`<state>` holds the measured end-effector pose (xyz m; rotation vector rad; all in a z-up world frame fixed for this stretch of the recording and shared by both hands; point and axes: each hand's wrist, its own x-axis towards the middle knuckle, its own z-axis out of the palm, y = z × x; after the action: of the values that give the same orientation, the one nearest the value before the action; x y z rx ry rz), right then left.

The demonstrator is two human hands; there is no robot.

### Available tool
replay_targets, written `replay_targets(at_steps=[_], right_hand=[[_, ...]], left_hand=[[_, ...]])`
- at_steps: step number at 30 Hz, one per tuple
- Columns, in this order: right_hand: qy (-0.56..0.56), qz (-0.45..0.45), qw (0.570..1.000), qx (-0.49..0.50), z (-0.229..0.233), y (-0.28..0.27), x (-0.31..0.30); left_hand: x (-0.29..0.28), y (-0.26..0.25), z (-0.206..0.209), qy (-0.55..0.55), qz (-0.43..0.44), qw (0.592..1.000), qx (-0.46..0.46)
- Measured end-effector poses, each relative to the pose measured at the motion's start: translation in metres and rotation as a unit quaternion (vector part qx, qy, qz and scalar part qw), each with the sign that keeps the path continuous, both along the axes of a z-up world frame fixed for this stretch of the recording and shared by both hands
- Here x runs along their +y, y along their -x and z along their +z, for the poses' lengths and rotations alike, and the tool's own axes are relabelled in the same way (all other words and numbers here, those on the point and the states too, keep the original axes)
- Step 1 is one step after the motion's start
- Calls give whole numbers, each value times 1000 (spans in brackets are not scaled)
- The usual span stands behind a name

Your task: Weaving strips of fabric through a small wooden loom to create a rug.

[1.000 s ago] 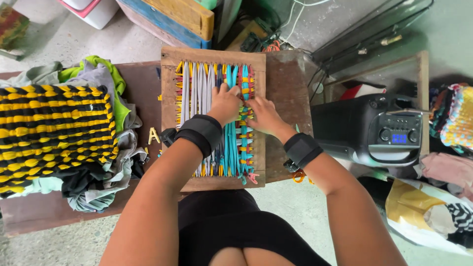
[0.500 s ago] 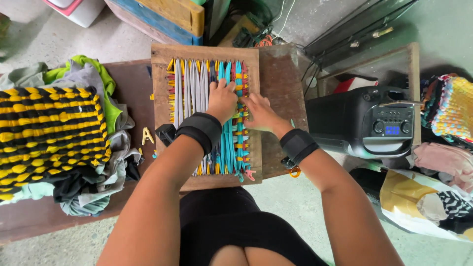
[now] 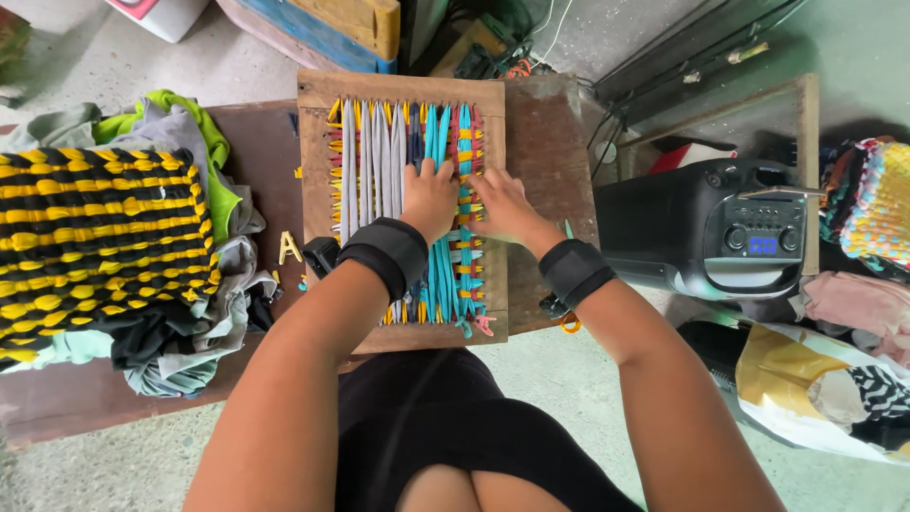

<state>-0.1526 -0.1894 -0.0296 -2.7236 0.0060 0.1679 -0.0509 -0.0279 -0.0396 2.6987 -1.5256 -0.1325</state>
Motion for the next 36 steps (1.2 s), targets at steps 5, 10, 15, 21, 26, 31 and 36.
replay_targets(at_steps=[5,10,15,21,26,31,36], right_hand=[[-9,7,1000,-5,-3,2,-2],[2,-4,1000,-6,-4,5,3],[9,21,999,-41,1,8,4],[33,-7,999,30,13,12,17],[26,-16,999,19,4,16,14],[12,8,1000,9,-5,18,9],[9,-5,1000,6,-9,16,8]], left_hand=[[-3,1,28,-25,14,999,35],[0,5,16,-62,40,993,94],[14,1,14,-34,-19,994,103],[13,18,-5,-23,7,999,22],[5,28,-8,-55,22,998,2],[14,25,17,-81,-5,997,-17],[2,24,40,-139,37,982,123]])
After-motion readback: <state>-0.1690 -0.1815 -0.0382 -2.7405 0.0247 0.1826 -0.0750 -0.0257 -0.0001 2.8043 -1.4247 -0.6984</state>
